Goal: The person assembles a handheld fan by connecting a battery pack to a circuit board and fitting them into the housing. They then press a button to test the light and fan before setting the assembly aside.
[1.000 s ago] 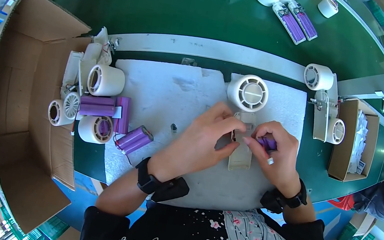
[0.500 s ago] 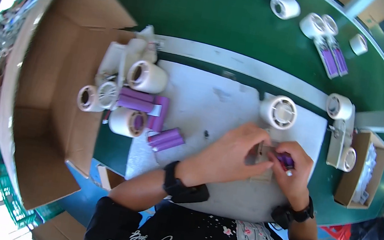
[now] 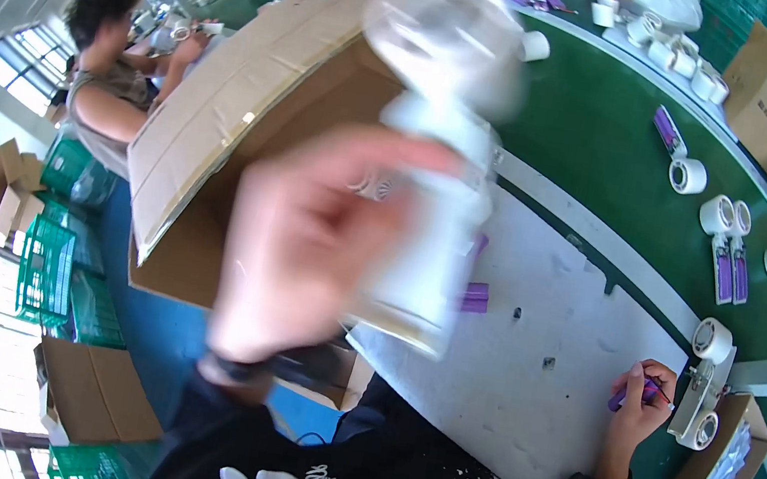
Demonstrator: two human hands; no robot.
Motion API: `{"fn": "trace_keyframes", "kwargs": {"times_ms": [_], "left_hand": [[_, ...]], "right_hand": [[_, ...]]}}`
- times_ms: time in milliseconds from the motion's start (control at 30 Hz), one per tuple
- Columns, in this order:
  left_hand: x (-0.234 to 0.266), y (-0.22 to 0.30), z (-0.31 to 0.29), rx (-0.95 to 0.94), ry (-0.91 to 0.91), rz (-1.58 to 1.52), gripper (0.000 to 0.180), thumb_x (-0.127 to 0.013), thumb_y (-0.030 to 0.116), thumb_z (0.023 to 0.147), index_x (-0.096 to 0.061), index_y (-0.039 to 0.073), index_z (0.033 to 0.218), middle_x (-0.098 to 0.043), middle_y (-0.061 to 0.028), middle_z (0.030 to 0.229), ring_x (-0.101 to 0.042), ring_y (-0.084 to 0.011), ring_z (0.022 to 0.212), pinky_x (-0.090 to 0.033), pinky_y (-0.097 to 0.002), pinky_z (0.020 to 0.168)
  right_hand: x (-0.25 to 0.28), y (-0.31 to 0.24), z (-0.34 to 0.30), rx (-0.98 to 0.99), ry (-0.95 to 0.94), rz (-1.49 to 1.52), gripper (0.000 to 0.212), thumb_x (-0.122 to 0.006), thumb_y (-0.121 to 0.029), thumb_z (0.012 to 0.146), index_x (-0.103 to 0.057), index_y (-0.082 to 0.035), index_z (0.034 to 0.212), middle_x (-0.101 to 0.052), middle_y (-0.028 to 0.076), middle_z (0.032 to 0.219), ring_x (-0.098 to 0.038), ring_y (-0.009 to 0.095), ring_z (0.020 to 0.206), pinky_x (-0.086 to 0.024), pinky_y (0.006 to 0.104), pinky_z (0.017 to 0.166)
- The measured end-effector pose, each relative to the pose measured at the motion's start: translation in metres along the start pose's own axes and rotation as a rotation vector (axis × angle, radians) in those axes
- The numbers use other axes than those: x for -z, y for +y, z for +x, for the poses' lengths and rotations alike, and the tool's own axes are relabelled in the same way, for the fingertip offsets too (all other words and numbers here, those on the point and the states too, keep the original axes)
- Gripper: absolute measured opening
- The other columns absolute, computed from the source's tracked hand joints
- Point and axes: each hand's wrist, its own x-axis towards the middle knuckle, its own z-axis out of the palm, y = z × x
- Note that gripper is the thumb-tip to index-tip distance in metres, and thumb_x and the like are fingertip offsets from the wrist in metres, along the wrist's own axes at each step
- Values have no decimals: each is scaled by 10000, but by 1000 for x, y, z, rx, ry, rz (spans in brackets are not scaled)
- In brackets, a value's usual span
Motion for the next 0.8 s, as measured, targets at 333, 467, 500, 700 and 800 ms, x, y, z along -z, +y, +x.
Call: {"fn": "trace_keyframes", "kwargs": {"times_ms": [333, 467, 500, 700, 800], "left_hand": [[306, 27, 113, 249, 46, 691, 284, -581, 98, 833, -654, -7, 1086, -640, -82, 867, -623, -159, 722, -509, -247, 645], [373, -90, 174, 39, -24, 841, 315, -687, 104, 748, -656, -16, 1039, -643, -72, 917, -634, -181, 759, -543, -250, 686], [400, -103, 187, -368, -309, 1291, 333, -717, 135, 738, -658, -10, 1032, -643, -88, 918, -638, -183, 752, -547, -258, 672], [457, -164, 229, -357, -216, 1757, 426, -734, 279, 775, -637, 20, 1100, -644, -134, 970, -637, -162, 835, -525, -261, 716], [430, -152, 212, 143, 131, 1248, 421, -706, 285, 817, -621, 28, 1140, -651, -116, 1017, -625, -139, 897, -503, -249, 767]], "right_hand": [[-6, 0, 5, -47, -50, 11, 118, -623, -23, 888, -505, -31, 898, -553, 48, 767, -539, 98, 543, -402, 217, 470], [-1, 4, 6, -47, -41, -2, 108, -615, -25, 892, -509, -40, 902, -549, 37, 745, -534, 99, 535, -407, 221, 474], [-2, 2, 6, -64, -73, -5, 110, -617, -23, 888, -509, -41, 900, -549, 36, 743, -534, 98, 534, -409, 221, 476], [2, 8, 5, -80, -133, 16, 119, -623, -11, 876, -510, -41, 897, -551, 30, 742, -532, 93, 536, -412, 221, 480], [1, 5, 3, -94, -135, -17, 114, -620, -7, 875, -513, -42, 899, -551, 27, 743, -532, 91, 541, -405, 217, 482]]}}
